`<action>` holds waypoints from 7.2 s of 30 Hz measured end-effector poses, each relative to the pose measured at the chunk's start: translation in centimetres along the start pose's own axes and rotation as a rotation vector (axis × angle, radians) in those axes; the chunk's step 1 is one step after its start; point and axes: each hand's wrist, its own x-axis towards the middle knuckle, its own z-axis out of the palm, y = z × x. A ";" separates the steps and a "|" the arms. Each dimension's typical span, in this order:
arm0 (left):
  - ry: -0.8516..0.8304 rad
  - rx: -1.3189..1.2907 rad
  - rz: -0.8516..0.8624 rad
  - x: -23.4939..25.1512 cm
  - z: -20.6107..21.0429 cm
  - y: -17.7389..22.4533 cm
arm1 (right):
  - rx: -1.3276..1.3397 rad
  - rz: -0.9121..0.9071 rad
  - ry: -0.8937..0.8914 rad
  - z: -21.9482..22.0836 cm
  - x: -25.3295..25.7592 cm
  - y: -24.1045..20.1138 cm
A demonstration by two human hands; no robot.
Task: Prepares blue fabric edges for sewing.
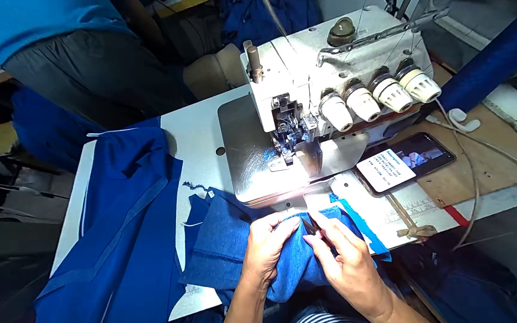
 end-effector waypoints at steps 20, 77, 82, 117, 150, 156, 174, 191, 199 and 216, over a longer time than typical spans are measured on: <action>-0.022 0.035 0.064 -0.1 -0.2 -0.4 | 0.006 -0.016 0.063 0.5 -0.3 -0.1; -0.025 -0.040 0.071 -0.2 -0.4 -0.7 | -0.010 -0.106 0.064 0.9 -0.5 0.1; -0.039 -0.032 0.091 -0.2 -0.5 -0.8 | -0.007 -0.107 0.064 0.9 -0.5 0.2; -0.075 -0.058 0.093 -0.2 -0.8 -1.0 | 0.029 -0.121 0.052 0.9 -0.6 0.3; -0.046 -0.039 0.110 -0.2 -0.7 -0.9 | 0.043 -0.065 0.056 0.7 -0.4 0.2; -0.049 -0.039 0.114 -0.2 -0.7 -0.9 | 0.051 -0.067 0.047 0.6 -0.4 0.2; -0.060 -0.036 0.107 -0.2 -0.7 -0.9 | 0.100 -0.091 0.086 0.6 -0.4 0.3; -0.082 0.035 0.158 -0.1 -0.8 -1.1 | 0.128 -0.069 0.086 0.5 -0.1 0.2; -0.048 0.014 0.105 -0.2 -0.6 -0.8 | 0.092 -0.070 0.066 0.6 -0.5 0.3; -0.083 0.018 0.129 -0.2 -0.8 -0.9 | 0.164 -0.073 0.066 0.3 -0.2 0.3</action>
